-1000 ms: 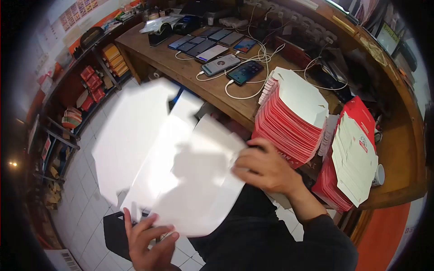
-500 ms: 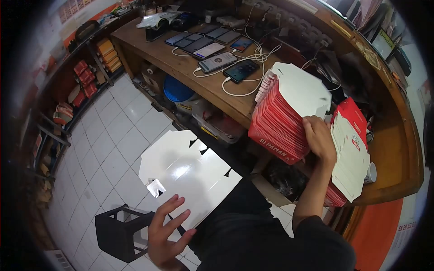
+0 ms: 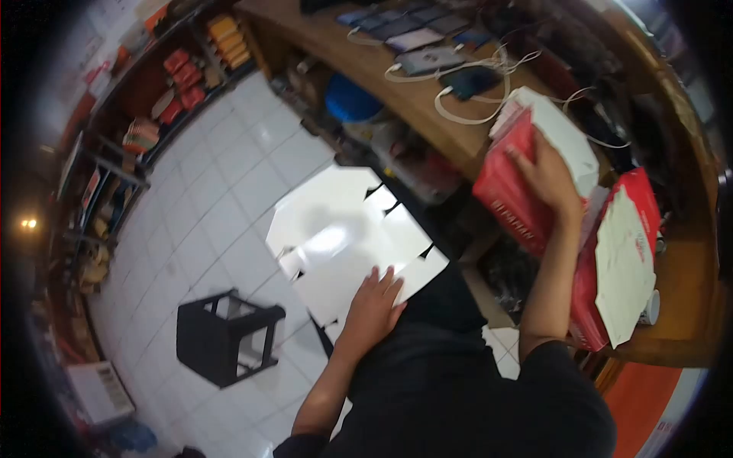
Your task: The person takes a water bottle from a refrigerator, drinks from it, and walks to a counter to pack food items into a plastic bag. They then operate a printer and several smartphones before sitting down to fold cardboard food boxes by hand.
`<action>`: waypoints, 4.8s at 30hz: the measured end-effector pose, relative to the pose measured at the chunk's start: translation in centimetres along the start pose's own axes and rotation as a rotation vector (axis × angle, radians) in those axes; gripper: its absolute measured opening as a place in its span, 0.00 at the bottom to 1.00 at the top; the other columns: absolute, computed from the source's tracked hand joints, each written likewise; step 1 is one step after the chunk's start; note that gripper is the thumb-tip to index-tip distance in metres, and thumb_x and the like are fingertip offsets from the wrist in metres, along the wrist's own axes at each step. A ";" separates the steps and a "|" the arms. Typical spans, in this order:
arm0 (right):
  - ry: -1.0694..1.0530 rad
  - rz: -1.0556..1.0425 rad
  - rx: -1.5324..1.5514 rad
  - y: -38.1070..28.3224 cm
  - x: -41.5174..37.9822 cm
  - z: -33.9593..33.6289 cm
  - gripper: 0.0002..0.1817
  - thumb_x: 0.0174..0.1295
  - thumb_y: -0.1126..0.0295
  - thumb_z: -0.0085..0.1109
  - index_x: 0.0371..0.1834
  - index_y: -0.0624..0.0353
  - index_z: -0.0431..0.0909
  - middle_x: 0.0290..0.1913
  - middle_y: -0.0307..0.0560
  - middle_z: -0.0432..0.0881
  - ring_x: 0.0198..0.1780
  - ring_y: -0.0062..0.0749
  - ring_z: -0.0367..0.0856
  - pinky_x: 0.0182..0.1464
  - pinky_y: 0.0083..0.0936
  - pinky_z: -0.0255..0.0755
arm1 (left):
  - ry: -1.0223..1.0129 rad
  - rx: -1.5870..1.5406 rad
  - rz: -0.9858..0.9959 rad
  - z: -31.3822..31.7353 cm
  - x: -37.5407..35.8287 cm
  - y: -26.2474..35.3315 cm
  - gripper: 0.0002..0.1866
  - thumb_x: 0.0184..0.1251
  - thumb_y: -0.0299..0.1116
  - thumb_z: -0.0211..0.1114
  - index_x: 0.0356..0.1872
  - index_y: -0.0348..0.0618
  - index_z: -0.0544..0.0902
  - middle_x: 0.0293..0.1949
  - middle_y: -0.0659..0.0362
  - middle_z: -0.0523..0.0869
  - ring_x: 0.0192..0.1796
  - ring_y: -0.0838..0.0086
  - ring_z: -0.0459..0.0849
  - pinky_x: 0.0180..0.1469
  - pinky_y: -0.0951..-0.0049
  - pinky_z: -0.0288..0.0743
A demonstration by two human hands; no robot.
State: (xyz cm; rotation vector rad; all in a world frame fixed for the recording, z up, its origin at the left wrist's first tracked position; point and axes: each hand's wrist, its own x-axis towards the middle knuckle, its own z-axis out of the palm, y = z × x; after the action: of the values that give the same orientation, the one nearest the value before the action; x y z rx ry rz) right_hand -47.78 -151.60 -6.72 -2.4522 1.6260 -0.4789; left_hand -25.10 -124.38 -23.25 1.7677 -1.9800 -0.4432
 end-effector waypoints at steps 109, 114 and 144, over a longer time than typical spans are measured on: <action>0.098 -0.900 0.898 -13.7 -10.4 6.2 0.09 0.64 0.61 0.64 0.44 0.49 0.80 0.39 0.43 0.68 0.44 0.34 0.70 0.43 0.32 0.60 | 0.156 -0.688 -0.385 -17.3 0.5 3.9 0.32 0.64 0.27 0.70 0.70 0.34 0.71 0.38 0.51 0.90 0.41 0.72 0.88 0.49 0.75 0.79; -0.051 -1.185 0.783 -12.8 -9.5 4.0 0.23 0.58 0.54 0.68 0.49 0.59 0.79 0.36 0.43 0.72 0.42 0.36 0.74 0.57 0.43 0.66 | 0.049 -0.053 0.028 -19.9 -1.0 5.8 0.31 0.46 0.21 0.76 0.57 0.38 0.81 0.43 0.46 0.88 0.51 0.51 0.87 0.64 0.49 0.70; -0.084 0.161 -0.149 2.2 -0.6 -2.1 0.34 0.71 0.41 0.43 0.54 0.65 0.78 0.55 0.69 0.80 0.56 0.64 0.78 0.65 0.44 0.67 | -0.125 0.041 -0.057 -4.1 1.7 1.7 0.36 0.62 0.45 0.70 0.68 0.39 0.71 0.72 0.41 0.65 0.76 0.46 0.59 0.74 0.45 0.54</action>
State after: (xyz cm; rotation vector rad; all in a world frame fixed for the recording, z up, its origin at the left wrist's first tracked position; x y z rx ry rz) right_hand -50.65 -151.89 -5.55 -2.3790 1.8666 -0.2357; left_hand -24.49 -125.63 -18.68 1.8664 -2.0406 -0.5483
